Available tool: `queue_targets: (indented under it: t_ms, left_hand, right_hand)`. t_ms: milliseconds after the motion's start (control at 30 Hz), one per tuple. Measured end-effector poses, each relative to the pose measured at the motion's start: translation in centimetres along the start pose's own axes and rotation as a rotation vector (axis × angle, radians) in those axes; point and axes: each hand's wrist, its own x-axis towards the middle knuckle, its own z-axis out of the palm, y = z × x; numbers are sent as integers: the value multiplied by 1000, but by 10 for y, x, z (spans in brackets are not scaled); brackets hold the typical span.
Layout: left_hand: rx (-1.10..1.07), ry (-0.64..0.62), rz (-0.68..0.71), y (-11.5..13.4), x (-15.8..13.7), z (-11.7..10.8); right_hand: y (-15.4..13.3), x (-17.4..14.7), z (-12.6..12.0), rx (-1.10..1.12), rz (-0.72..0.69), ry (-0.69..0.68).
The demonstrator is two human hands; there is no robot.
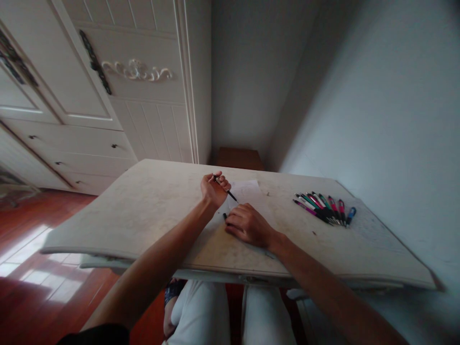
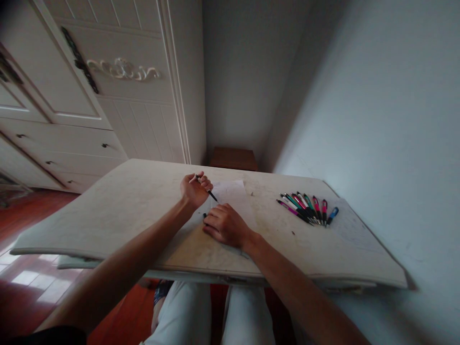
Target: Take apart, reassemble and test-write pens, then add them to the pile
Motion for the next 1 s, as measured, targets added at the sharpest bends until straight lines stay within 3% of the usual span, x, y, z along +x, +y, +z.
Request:
queue_targets:
  t_ms: [333, 667, 800, 1000]
  left_hand:
    - [16, 15, 11, 2, 2, 0]
    - [-28, 80, 31, 9, 5, 5]
    - [-28, 98, 48, 9, 6, 5]
    - [-7, 89, 38, 5, 2, 6]
  right_hand:
    - [0, -2, 3, -63, 47, 51]
    - [24, -13, -6, 185, 424, 376]
    - [29, -16, -1, 218, 499, 389]
    - [28, -14, 2, 250, 495, 392]
